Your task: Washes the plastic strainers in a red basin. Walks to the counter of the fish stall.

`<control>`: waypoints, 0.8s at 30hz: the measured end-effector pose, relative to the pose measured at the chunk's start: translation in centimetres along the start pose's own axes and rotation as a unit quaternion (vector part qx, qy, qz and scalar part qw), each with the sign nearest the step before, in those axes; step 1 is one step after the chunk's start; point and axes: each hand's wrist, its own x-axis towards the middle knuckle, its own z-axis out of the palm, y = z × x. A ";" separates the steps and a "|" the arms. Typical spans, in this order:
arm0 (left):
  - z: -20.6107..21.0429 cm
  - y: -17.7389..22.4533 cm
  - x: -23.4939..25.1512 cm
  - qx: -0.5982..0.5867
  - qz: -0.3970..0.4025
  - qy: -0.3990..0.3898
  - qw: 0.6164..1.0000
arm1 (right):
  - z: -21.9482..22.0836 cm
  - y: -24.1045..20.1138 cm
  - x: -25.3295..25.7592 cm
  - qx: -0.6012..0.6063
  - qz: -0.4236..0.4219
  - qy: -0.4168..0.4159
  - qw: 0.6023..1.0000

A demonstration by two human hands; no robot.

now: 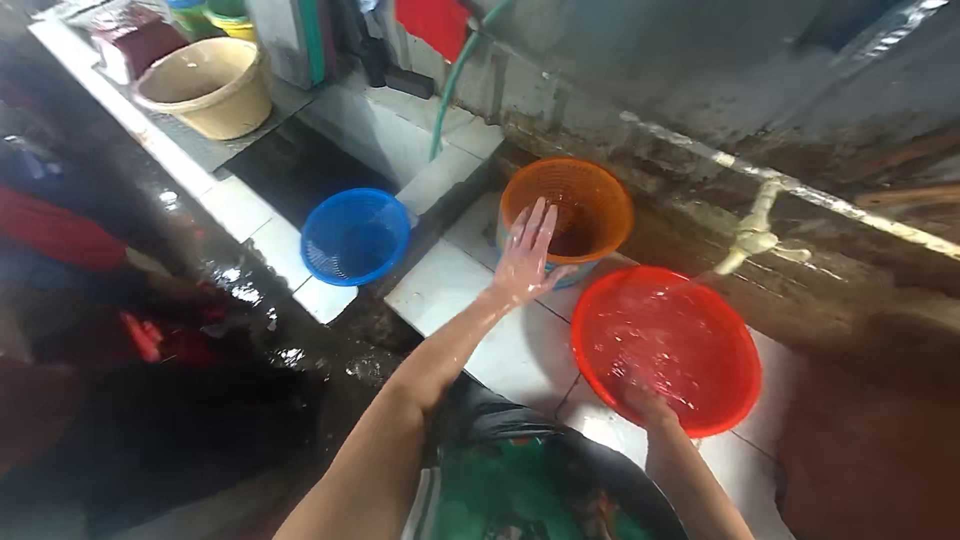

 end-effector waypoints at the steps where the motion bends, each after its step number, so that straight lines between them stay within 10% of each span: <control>1: 0.8 0.2 1.6 0.035 0.011 -0.087 0.996 | -0.2 0.1 -0.1 0.011 -0.002 -0.002 1.000; 4: 2.9 -0.5 4.9 0.072 0.018 -0.308 0.949 | -0.8 -0.1 0.4 0.032 0.013 0.036 0.999; 7: 3.6 -1.3 6.4 0.069 0.040 -0.354 0.932 | -2.1 -0.9 -0.7 0.075 0.076 0.062 0.992; 10: -0.3 0.5 6.8 0.048 0.098 -0.223 0.969 | -1.9 -1.0 -1.3 0.097 0.107 0.099 0.985; 13: -7.0 4.3 6.5 -0.022 0.168 0.120 0.978 | -2.4 -1.4 -1.2 0.110 0.134 0.118 0.978; 15: -10.7 7.1 6.0 -0.065 0.204 0.155 0.964 | -2.8 -1.4 -1.0 0.122 0.148 0.109 0.975; 20: -4.9 7.5 1.6 0.145 0.128 -0.275 0.942 | -2.2 -0.8 0.8 0.136 0.140 0.112 0.974; 24: 4.8 -0.4 -3.3 0.086 0.068 -0.355 0.929 | -2.3 -1.1 0.6 0.113 0.132 0.086 0.981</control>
